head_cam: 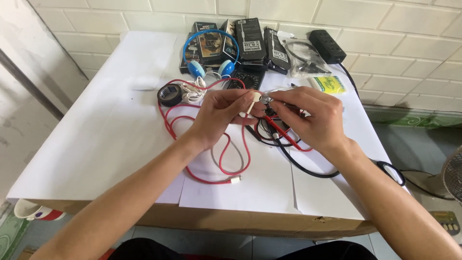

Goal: Soldering wires to a small electronic component and testing the circuit using multimeter probes.

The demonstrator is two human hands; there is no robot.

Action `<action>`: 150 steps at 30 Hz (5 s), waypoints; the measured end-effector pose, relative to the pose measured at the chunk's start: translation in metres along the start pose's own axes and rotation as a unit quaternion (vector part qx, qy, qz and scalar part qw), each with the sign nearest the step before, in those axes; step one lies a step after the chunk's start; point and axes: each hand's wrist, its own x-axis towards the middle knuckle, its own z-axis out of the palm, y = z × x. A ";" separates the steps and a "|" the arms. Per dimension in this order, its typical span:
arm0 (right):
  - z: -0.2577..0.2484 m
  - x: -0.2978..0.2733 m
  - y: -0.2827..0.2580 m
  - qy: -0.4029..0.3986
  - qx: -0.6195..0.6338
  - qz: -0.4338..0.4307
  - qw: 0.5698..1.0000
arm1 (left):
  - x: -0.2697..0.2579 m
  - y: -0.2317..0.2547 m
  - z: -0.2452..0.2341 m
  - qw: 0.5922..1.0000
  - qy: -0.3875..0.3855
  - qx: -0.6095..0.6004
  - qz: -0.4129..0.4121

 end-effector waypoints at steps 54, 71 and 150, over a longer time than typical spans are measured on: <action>0.015 -0.005 0.014 0.096 -0.051 0.027 0.994 | 0.006 -0.010 -0.007 0.998 0.029 -0.047 -0.033; -0.004 0.008 0.011 0.072 -0.035 0.025 0.996 | 0.017 0.006 -0.020 1.000 -0.011 0.027 -0.002; 0.001 -0.002 0.010 -0.007 -0.019 -0.061 0.998 | 0.024 -0.009 -0.022 0.997 -0.065 -0.045 -0.005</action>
